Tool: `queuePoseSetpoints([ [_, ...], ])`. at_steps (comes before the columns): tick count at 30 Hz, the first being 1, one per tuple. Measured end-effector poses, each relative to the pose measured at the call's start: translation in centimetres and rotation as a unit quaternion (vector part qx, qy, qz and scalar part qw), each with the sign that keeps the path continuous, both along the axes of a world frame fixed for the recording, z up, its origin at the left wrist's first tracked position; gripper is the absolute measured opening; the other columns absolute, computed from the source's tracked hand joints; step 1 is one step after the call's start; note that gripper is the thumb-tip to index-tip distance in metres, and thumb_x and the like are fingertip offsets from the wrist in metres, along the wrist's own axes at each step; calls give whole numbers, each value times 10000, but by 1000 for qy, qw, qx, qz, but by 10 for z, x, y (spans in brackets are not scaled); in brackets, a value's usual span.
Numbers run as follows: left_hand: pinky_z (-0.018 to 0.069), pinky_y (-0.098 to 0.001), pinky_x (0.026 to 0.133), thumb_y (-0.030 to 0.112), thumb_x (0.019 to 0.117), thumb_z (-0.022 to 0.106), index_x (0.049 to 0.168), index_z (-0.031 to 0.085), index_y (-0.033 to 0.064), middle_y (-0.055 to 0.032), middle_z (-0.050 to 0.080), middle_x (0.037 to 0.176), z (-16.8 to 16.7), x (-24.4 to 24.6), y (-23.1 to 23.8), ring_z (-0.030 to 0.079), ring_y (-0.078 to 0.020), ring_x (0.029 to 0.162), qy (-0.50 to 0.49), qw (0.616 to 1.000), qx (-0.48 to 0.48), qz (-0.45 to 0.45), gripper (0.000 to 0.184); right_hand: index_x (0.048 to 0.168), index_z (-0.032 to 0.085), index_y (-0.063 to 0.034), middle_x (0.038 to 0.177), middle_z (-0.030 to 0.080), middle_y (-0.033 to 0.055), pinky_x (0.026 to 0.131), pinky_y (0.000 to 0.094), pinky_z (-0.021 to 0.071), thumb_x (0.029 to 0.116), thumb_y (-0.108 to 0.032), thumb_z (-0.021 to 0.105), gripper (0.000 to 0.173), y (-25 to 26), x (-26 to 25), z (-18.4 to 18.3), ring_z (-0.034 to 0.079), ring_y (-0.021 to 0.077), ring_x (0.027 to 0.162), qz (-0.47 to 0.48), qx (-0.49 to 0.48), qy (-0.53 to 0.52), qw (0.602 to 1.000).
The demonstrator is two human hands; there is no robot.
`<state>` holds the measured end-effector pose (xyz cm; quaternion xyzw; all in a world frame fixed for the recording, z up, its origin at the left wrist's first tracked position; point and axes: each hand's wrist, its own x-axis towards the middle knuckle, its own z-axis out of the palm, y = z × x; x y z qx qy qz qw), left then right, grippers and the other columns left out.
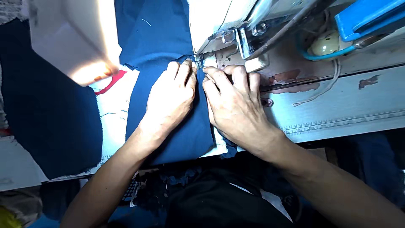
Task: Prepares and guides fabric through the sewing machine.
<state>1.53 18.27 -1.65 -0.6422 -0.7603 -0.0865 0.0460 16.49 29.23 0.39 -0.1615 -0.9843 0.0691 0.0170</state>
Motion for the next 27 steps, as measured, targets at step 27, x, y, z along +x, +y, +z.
queuePoseSetpoints([
  [27,407,-417,1166,180,991,522,1355,636,6,-182,533,1497,12,19,-15,498,-308,1400,-155,986,60,19,419,1476,547,-67,1308,590,184,839,545,443,988,-174,560,500,0,12,4,574,376,1117,-24,-50,68,996],
])
